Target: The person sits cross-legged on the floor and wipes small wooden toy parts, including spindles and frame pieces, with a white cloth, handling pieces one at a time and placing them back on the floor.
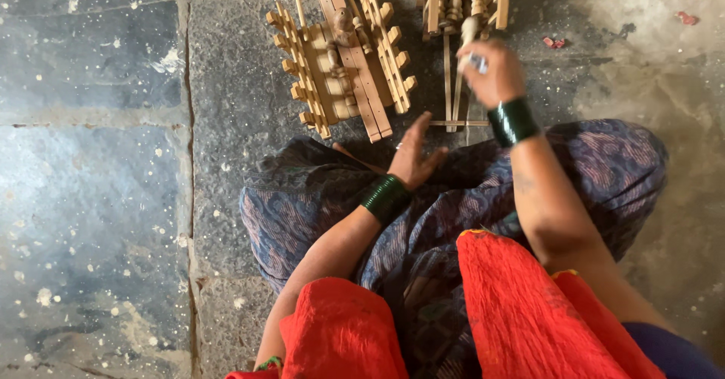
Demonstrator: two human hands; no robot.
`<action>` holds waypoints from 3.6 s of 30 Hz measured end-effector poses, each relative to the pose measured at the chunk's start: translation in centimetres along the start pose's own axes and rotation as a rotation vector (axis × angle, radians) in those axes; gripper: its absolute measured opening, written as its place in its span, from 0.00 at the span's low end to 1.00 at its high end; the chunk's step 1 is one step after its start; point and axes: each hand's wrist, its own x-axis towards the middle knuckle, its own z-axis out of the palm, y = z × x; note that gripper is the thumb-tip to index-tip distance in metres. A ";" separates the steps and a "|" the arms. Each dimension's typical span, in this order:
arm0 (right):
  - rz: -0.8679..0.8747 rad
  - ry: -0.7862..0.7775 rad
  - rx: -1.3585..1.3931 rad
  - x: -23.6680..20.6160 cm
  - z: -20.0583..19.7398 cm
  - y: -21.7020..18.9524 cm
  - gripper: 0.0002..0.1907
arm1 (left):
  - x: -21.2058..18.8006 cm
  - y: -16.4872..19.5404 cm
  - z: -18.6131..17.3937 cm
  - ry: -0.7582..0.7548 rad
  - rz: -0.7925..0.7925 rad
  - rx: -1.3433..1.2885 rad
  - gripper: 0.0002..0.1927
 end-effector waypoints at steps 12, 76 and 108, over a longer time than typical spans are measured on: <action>-0.255 0.247 -0.205 8.5 0.3 1.2 0.18 | -0.2 0.1 0.7 -0.087 0.079 0.144 0.35; -0.074 -0.736 -0.547 1.2 12.4 -7.4 0.40 | -2.8 -1.8 0.7 -0.372 0.015 0.387 0.26; -0.190 -0.418 -0.090 -4.9 0.7 -2.9 0.14 | -0.2 2.1 -2.7 0.240 -0.194 -0.323 0.17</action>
